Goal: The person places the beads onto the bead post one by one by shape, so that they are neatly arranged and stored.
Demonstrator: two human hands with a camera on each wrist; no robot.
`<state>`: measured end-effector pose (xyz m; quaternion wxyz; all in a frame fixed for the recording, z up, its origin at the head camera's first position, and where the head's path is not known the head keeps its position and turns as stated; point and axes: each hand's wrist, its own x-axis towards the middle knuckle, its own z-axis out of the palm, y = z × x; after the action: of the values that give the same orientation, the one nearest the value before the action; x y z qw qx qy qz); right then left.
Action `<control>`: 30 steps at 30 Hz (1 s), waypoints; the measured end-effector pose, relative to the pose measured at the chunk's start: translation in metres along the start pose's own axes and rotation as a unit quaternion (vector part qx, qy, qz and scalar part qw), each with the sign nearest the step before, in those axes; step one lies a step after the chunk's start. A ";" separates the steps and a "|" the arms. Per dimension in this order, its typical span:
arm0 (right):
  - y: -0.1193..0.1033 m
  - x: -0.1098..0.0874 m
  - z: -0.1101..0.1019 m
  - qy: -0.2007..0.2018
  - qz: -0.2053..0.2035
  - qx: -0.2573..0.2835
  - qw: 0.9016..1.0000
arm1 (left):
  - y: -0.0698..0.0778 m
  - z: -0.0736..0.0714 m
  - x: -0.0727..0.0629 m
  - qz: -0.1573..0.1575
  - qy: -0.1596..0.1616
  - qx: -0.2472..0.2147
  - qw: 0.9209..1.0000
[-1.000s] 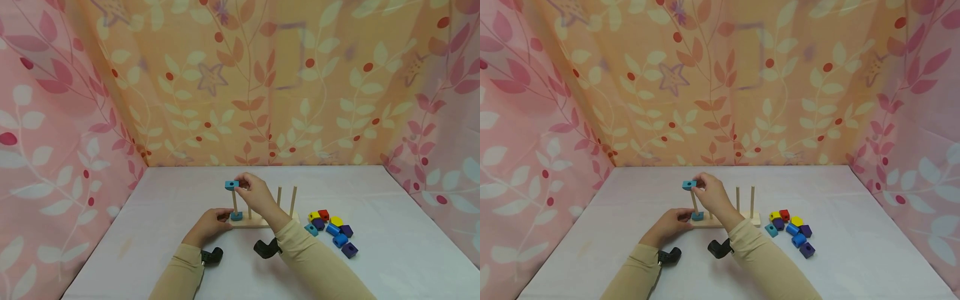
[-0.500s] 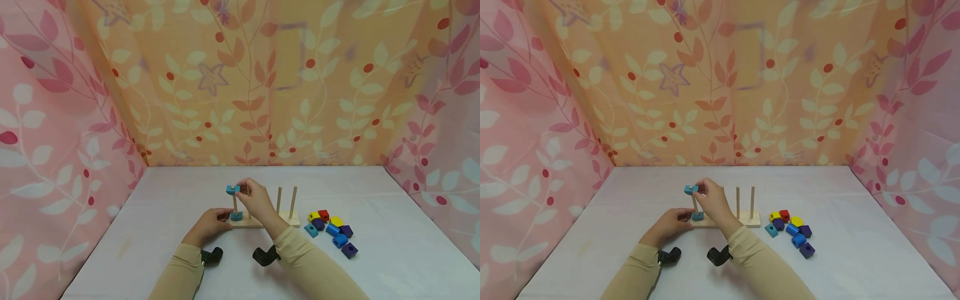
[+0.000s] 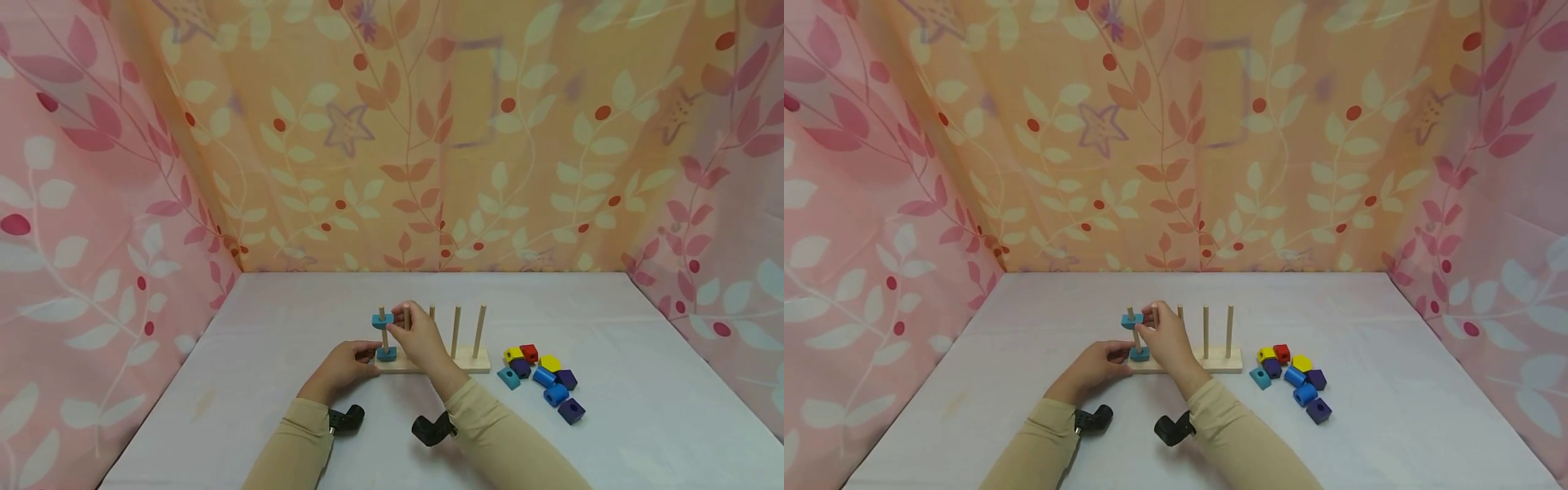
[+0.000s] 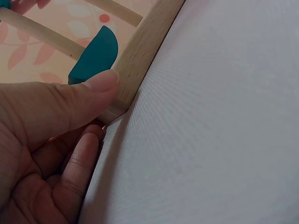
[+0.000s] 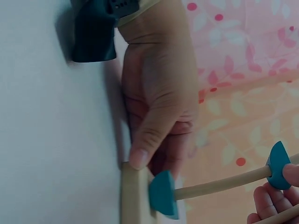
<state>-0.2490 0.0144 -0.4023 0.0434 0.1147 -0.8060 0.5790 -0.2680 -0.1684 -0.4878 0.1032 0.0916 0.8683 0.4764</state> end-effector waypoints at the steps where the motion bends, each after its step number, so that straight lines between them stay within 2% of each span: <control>1: 0.003 -0.001 0.001 0.001 -0.001 -0.005 1.000 | 0.000 0.000 0.000 0.000 0.000 0.001 1.000; 8: 0.022 -0.004 0.009 0.006 0.006 -0.010 1.000 | -0.001 -0.001 -0.001 0.007 0.001 0.010 1.000; 19: 0.048 -0.010 0.017 -0.006 0.026 -0.018 0.999 | -0.001 -0.001 -0.001 0.013 -0.007 -0.004 1.000; 30: 0.056 -0.013 0.020 0.001 0.018 -0.042 0.999 | -0.003 -0.001 0.000 0.032 -0.009 -0.005 0.999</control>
<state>-0.2487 0.0146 -0.4628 0.0383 0.0976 -0.8317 0.5452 -0.2685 -0.1708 -0.4893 0.0960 0.1229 0.8614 0.4834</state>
